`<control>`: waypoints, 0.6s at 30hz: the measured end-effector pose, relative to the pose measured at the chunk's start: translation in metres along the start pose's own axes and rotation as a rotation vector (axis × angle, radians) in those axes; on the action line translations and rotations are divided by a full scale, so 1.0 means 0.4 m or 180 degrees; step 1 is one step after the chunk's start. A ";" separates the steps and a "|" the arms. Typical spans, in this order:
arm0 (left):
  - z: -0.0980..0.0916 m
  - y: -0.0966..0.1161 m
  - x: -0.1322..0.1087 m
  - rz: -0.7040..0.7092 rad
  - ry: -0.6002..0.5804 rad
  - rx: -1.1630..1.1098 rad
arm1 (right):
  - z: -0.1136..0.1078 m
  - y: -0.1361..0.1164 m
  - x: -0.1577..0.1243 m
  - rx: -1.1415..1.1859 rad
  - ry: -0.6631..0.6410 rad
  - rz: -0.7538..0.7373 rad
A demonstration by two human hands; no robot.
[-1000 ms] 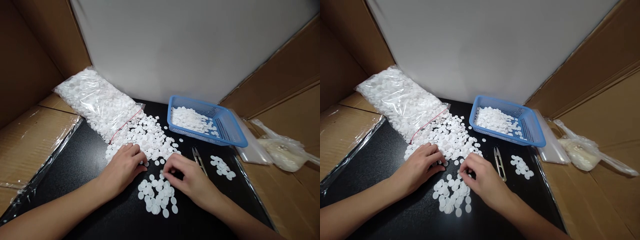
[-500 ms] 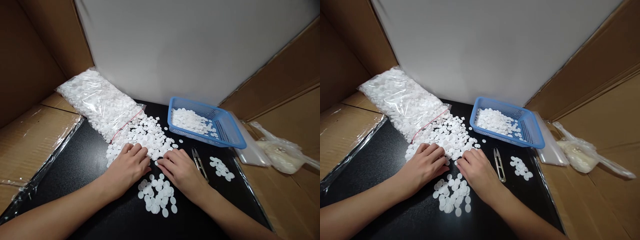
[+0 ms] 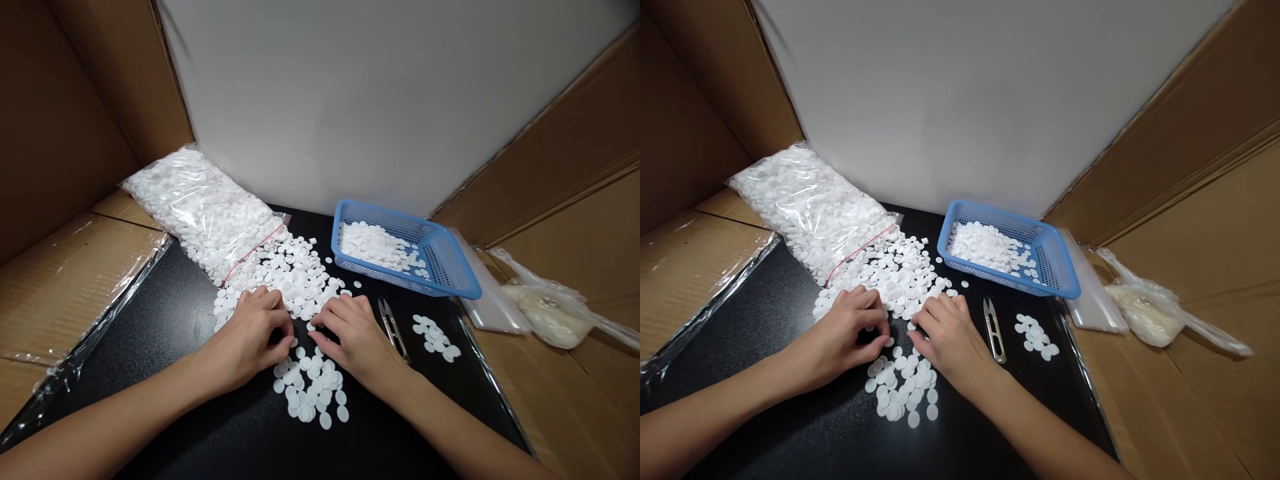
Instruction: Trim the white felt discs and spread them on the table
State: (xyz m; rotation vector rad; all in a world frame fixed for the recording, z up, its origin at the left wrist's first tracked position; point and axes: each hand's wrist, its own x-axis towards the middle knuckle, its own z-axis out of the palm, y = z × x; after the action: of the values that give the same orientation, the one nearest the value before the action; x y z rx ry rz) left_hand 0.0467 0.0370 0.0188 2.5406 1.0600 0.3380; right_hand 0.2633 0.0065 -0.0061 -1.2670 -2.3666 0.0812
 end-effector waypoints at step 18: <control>-0.006 -0.048 -0.008 -0.0268 0.0165 0.0150 | -0.040 -0.013 0.033 0.0789 -0.0591 0.0938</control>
State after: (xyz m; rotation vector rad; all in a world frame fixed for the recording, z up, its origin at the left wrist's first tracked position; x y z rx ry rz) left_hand 0.0315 0.0478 0.0129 2.5319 1.2041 0.3619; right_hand 0.2596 0.0114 0.0146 -1.5260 -2.2123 0.5882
